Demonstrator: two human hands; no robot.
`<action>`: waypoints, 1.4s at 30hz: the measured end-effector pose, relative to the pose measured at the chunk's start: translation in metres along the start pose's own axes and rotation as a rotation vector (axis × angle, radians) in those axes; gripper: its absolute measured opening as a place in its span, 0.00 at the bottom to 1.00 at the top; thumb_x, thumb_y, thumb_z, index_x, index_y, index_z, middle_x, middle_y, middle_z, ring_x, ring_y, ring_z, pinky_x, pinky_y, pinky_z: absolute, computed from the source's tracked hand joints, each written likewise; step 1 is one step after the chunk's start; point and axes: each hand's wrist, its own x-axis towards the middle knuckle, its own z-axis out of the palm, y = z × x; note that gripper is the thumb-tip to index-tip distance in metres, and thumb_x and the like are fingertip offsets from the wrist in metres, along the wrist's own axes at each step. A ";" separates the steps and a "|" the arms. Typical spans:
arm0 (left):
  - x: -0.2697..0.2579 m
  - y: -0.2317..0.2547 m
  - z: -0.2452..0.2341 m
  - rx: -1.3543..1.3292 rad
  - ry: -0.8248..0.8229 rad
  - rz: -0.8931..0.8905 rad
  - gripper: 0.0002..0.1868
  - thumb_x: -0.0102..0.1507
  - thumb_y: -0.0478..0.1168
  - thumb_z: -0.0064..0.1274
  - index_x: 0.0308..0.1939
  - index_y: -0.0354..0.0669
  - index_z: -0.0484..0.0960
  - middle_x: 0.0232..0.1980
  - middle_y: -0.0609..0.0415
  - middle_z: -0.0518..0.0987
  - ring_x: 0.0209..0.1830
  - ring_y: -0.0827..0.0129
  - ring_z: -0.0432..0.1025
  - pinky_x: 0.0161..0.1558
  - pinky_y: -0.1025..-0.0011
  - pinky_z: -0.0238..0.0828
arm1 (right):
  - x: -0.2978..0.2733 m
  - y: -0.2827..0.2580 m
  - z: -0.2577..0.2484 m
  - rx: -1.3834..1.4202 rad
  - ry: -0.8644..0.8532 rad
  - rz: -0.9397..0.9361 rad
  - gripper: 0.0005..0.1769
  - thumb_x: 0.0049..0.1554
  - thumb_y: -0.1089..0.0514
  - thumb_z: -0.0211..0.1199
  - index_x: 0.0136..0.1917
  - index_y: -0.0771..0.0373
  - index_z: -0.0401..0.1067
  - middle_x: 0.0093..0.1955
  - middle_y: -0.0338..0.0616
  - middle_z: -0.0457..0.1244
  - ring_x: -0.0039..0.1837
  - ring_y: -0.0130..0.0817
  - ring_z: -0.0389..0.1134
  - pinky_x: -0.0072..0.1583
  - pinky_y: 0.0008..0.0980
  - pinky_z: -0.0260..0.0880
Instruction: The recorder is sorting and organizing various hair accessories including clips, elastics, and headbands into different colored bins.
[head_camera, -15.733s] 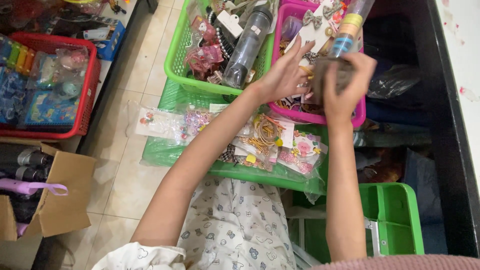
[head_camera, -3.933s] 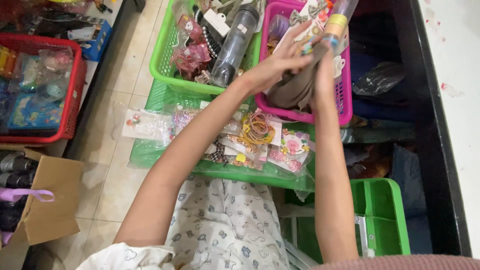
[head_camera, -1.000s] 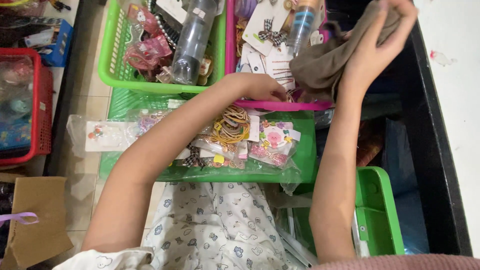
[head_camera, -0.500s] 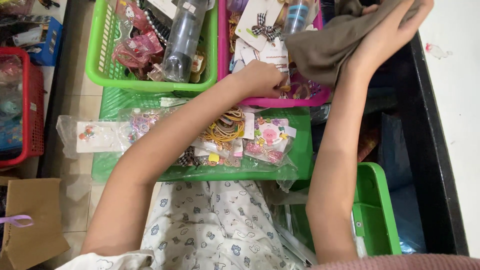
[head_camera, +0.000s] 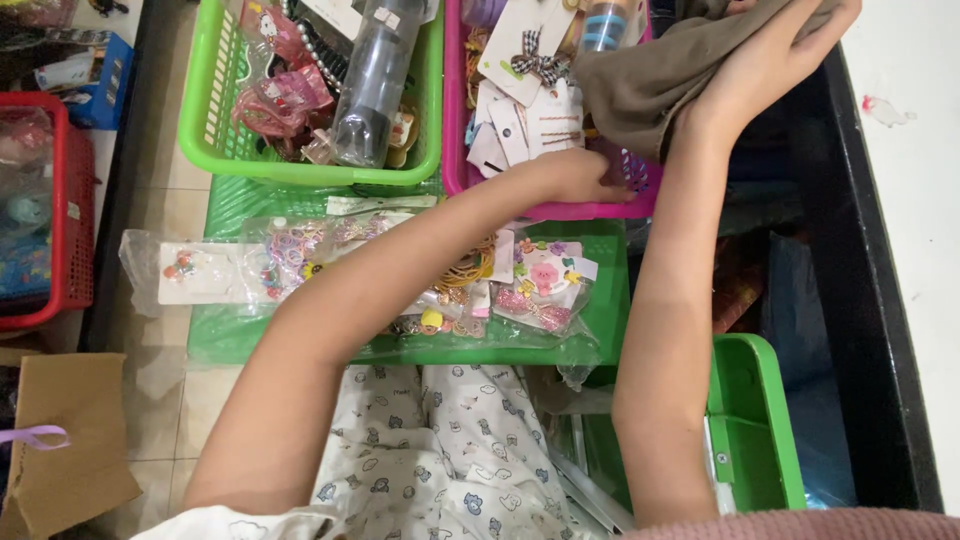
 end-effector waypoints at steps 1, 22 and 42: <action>0.004 -0.004 0.004 0.000 0.001 -0.004 0.36 0.65 0.68 0.51 0.40 0.35 0.87 0.41 0.36 0.82 0.42 0.46 0.77 0.50 0.55 0.72 | -0.002 0.002 0.001 0.003 -0.002 0.003 0.20 0.76 0.52 0.53 0.75 0.65 0.62 0.43 0.48 0.61 0.42 0.36 0.62 0.48 0.38 0.68; -0.066 0.022 -0.070 0.080 0.407 0.364 0.13 0.61 0.50 0.58 0.39 0.44 0.83 0.37 0.47 0.83 0.39 0.53 0.78 0.41 0.57 0.73 | 0.000 0.004 -0.022 -0.078 0.105 -0.094 0.19 0.74 0.53 0.50 0.73 0.64 0.61 0.50 0.53 0.64 0.44 0.38 0.67 0.50 0.40 0.74; -0.066 -0.021 -0.039 0.403 -0.031 0.208 0.18 0.65 0.42 0.49 0.59 0.50 0.75 0.49 0.45 0.82 0.47 0.47 0.78 0.43 0.51 0.75 | -0.038 0.020 -0.003 -0.305 0.116 -0.149 0.14 0.73 0.54 0.53 0.66 0.64 0.66 0.58 0.45 0.64 0.49 0.32 0.68 0.47 0.35 0.76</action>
